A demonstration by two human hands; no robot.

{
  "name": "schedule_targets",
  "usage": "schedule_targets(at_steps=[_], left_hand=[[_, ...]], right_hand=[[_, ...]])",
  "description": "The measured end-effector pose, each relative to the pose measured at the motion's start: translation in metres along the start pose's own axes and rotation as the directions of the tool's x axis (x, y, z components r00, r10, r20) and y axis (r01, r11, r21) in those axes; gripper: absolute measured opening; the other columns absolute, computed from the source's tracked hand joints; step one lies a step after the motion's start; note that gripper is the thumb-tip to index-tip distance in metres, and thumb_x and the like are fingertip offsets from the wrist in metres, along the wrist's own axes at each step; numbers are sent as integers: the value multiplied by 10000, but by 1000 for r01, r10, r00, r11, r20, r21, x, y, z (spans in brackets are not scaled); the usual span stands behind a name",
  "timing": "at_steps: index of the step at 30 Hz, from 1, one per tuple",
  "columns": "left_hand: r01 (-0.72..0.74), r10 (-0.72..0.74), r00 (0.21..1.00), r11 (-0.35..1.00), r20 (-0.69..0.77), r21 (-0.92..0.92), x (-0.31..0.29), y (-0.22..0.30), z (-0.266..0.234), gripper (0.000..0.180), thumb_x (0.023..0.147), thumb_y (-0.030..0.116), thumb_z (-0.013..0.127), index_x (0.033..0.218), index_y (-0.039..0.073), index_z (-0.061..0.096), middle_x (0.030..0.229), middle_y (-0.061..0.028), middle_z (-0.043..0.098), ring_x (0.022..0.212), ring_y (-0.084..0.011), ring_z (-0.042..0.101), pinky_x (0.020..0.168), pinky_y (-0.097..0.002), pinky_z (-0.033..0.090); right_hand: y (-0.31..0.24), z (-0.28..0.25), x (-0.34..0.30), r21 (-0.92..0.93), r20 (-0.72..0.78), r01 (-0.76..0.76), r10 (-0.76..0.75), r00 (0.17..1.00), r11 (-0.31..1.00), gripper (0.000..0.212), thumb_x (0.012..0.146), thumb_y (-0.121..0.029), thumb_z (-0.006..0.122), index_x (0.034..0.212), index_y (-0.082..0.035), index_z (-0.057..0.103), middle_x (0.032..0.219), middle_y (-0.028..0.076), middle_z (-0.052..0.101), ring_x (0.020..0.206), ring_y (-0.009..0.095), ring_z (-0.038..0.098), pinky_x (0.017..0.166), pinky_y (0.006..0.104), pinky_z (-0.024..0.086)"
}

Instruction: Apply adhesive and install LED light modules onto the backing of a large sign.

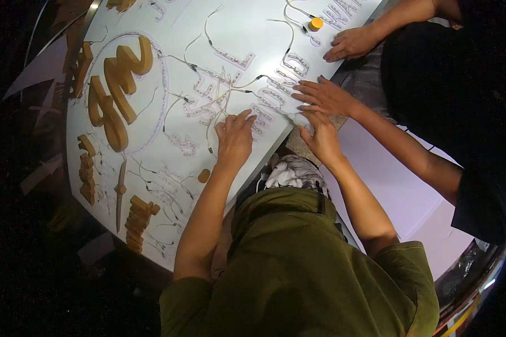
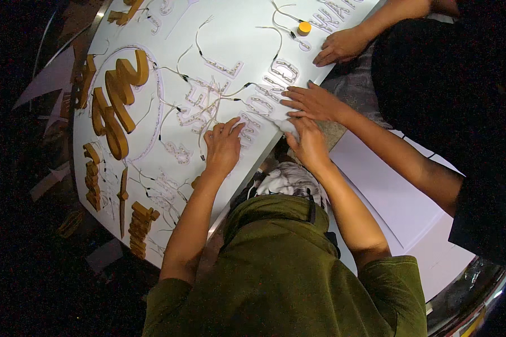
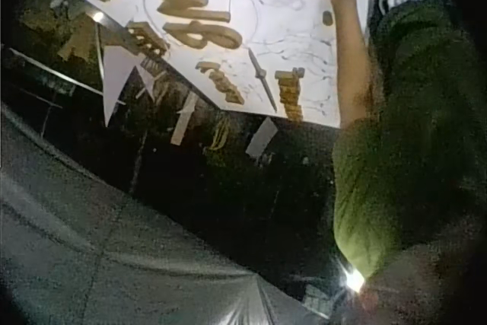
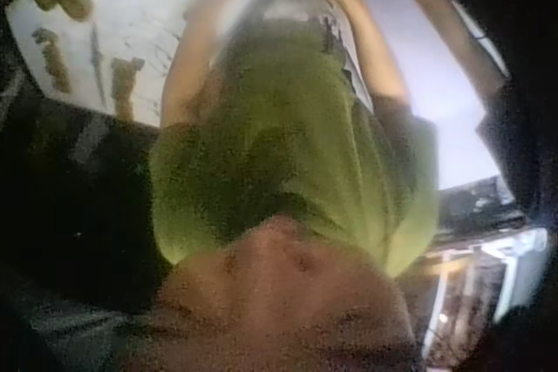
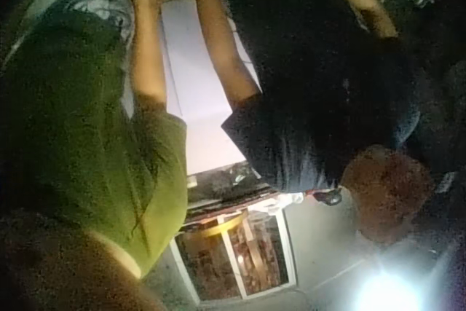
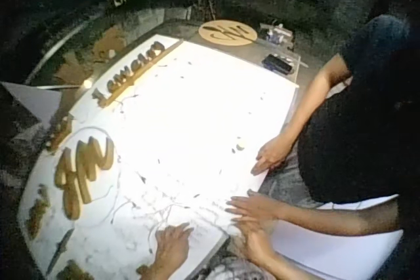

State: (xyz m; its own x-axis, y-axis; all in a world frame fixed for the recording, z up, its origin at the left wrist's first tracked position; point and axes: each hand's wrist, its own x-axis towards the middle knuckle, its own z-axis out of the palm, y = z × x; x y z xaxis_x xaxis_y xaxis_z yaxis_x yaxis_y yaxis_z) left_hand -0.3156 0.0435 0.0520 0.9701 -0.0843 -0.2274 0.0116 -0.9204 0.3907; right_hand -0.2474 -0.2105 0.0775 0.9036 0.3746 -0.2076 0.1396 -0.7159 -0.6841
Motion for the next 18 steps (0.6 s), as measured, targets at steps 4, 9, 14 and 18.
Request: schedule_targets(at_steps=[4,9,14,18], left_hand=[[6,-6,1000,1000,0,-22,0,-1,0,508,832,48,704,1335,103,659,1495,-18,529,1255,-279,493,1045,-513,337],[1,-1,1000,1000,-13,10,0,-2,3,500,841,51,685,1337,105,663,1486,-18,539,1247,-278,499,1045,-513,334],[-1,0,999,1000,-33,-29,-1,-2,3,485,842,49,671,1323,106,677,1469,-22,558,1245,-282,507,1049,-510,329],[-8,6,999,999,-48,-45,-1,-3,3,482,843,42,663,1320,109,679,1469,-23,559,1249,-282,507,1053,-505,325]], right_hand=[[-2,2,1,0,6,-19,19,1000,1000,370,884,-128,743,1231,-12,681,1231,206,677,1146,403,649,970,464,517],[-2,2,3,-35,37,-16,17,999,999,361,887,-136,742,1227,-24,688,1212,209,683,1134,402,652,963,470,518],[-5,2,5,-19,43,-33,34,998,999,350,887,-132,742,1215,-23,692,1200,212,686,1120,410,655,950,474,523],[-5,2,6,-42,49,-20,22,999,999,349,880,-132,748,1205,-18,691,1203,216,681,1117,413,655,937,474,527]])
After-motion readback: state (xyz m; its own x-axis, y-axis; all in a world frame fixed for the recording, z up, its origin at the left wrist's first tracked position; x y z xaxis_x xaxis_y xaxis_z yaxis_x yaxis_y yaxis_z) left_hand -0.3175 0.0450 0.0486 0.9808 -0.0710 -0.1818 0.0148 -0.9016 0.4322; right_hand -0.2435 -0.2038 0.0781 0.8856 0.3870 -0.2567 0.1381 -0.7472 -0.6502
